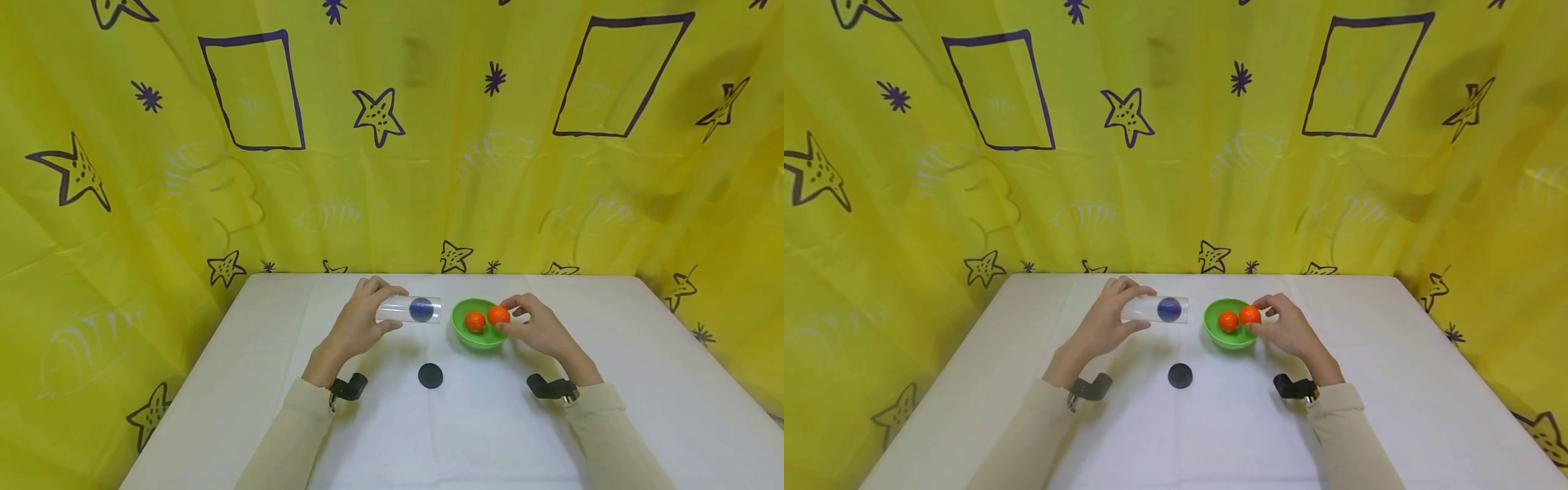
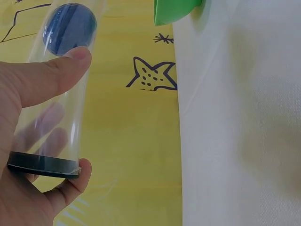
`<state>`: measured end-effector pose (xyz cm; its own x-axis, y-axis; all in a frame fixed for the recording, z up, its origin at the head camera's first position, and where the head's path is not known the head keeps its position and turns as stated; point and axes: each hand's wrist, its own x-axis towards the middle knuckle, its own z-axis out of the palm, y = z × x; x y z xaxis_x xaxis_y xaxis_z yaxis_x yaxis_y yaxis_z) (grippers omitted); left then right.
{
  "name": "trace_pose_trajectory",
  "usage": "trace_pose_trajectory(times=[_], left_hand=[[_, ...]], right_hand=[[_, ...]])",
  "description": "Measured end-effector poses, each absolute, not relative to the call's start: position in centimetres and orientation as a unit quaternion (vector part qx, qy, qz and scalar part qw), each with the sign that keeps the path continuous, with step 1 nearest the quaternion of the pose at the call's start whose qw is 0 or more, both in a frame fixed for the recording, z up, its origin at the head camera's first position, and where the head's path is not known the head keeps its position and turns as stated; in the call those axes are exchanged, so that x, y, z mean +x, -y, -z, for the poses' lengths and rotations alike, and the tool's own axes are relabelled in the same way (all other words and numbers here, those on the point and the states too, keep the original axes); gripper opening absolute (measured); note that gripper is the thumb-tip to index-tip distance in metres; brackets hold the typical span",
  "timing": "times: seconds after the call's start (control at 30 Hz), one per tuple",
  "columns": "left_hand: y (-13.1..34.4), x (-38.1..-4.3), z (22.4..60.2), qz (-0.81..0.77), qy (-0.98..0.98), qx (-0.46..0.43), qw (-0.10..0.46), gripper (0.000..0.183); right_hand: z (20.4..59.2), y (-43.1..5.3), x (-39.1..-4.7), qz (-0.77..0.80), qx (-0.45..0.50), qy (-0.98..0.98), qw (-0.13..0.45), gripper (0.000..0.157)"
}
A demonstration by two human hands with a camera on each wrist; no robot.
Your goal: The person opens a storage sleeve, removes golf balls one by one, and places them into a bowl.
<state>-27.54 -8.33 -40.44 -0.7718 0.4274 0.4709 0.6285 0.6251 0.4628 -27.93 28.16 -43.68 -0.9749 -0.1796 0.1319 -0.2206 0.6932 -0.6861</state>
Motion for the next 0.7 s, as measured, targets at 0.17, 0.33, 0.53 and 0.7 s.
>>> trace_pose_trajectory(times=[0.17, 0.33, 0.53, 0.7], left_hand=[[8.35, -27.58, 40.45, 0.315, 0.888, -0.297, 0.153, 0.05], [8.31, -27.61, 40.46, 0.316, 0.89, -0.295, 0.144, 0.05], [8.3, -27.53, 40.37, 0.317, 0.889, -0.296, 0.142, 0.049], [8.29, -27.6, 40.42, 0.32, 0.89, -0.296, 0.137, 0.05]], right_hand=[[44.06, -28.29, -27.99, -0.371, 0.115, 0.921, 0.022, 0.042], [44.28, -28.25, -28.07, -0.37, 0.124, 0.92, 0.023, 0.041], [44.22, -28.0, -27.95, -0.369, 0.127, 0.92, 0.018, 0.04], [44.08, -27.82, -27.95, -0.381, 0.122, 0.916, 0.02, 0.029]])
